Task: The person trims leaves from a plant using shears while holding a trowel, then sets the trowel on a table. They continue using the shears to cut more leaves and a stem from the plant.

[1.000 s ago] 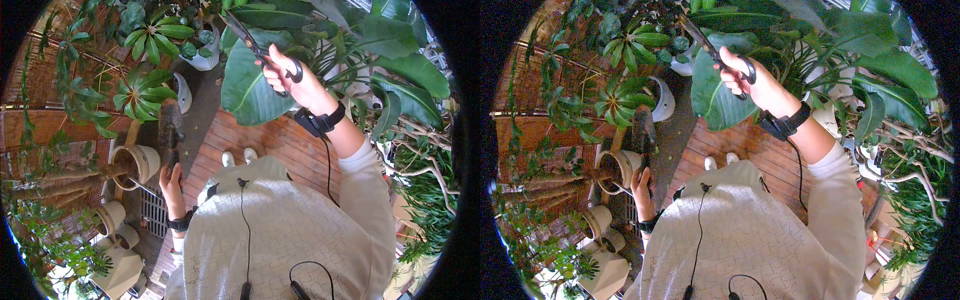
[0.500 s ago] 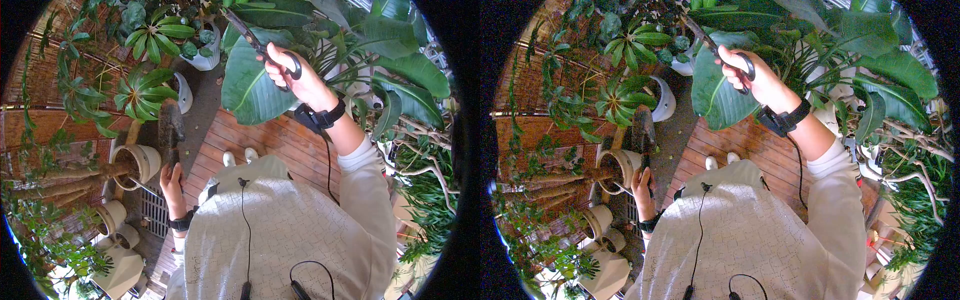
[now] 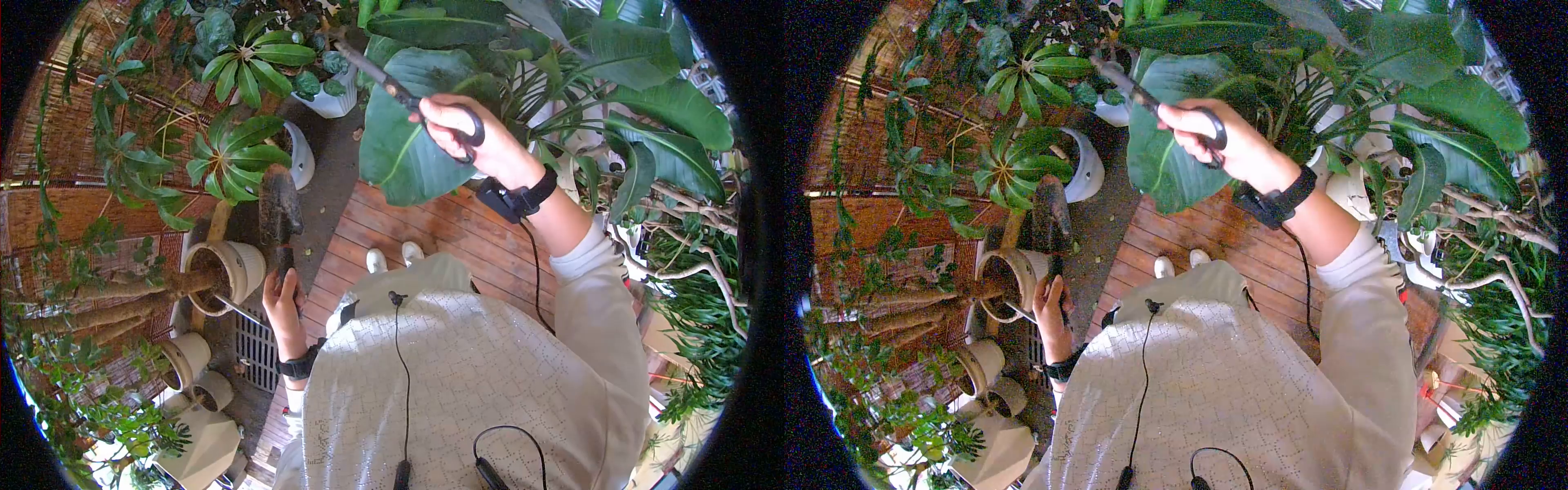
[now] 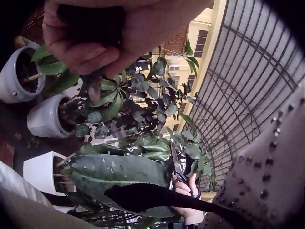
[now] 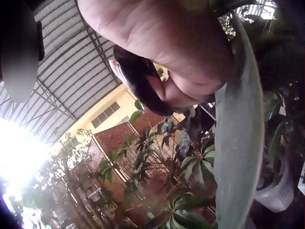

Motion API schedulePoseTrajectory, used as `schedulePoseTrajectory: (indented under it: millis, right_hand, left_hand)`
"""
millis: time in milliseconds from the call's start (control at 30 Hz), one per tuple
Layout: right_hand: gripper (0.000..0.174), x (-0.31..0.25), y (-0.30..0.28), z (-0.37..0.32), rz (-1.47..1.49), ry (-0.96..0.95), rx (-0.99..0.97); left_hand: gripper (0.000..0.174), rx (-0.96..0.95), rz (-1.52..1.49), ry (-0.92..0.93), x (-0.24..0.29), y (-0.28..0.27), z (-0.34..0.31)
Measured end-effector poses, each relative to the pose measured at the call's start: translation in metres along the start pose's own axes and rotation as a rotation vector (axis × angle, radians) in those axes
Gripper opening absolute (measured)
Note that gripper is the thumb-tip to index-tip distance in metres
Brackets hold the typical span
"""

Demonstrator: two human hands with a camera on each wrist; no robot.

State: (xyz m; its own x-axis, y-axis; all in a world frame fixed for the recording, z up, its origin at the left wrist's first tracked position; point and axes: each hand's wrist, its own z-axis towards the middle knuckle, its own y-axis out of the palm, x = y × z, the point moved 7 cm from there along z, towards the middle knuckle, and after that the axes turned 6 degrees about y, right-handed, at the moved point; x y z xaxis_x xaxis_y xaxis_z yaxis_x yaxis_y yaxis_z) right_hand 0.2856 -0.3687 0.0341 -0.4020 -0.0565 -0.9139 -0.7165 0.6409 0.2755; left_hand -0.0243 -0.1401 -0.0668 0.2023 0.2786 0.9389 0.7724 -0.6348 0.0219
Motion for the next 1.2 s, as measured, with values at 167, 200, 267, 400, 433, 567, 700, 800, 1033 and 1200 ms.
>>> schedulePoseTrajectory:
  millis: [167,200,267,400,433,567,700,800,1033,1200]
  right_hand:
    - [0.026,0.013,0.023,-0.003,-0.154,0.031,0.010]
    - [0.025,0.015,0.030,-0.005,-0.163,0.028,0.011]
    - [0.023,0.028,0.042,-0.006,-0.071,0.031,-0.023]
    - [0.033,0.057,0.055,-0.004,-0.082,0.034,0.038]
    - [0.034,0.049,0.058,-0.010,-0.046,-0.004,0.047]
    - [0.039,0.026,0.035,-0.034,-0.270,-0.298,0.248]
    - [0.043,0.010,-0.008,-0.085,-0.395,-0.526,0.603]
    - [0.042,0.023,-0.040,-0.120,-0.349,-0.485,0.852]
    - [0.024,0.174,-0.103,-0.150,0.705,-0.194,0.839]
    - [0.024,0.263,-0.105,-0.158,1.120,-0.027,0.794]
  left_hand:
    - [0.013,0.003,-0.007,0.004,-0.001,-0.001,0.001]
    - [0.012,0.001,-0.008,0.012,0.000,0.000,0.001]
    - [0.010,0.015,0.015,0.012,0.007,0.005,-0.002]
    - [0.007,0.019,0.046,0.009,0.009,0.003,-0.002]
    - [0.006,-0.009,0.014,0.016,0.009,0.003,-0.001]
    - [0.007,0.039,0.036,0.006,0.019,0.008,-0.004]
    - [0.008,-0.019,0.043,-0.001,0.015,0.016,0.004]
    - [0.009,-0.013,0.059,-0.001,0.014,0.024,0.008]
    - [0.007,-0.129,0.133,0.002,0.020,0.058,0.015]
    - [0.007,-0.112,0.121,-0.010,0.026,0.077,0.011]
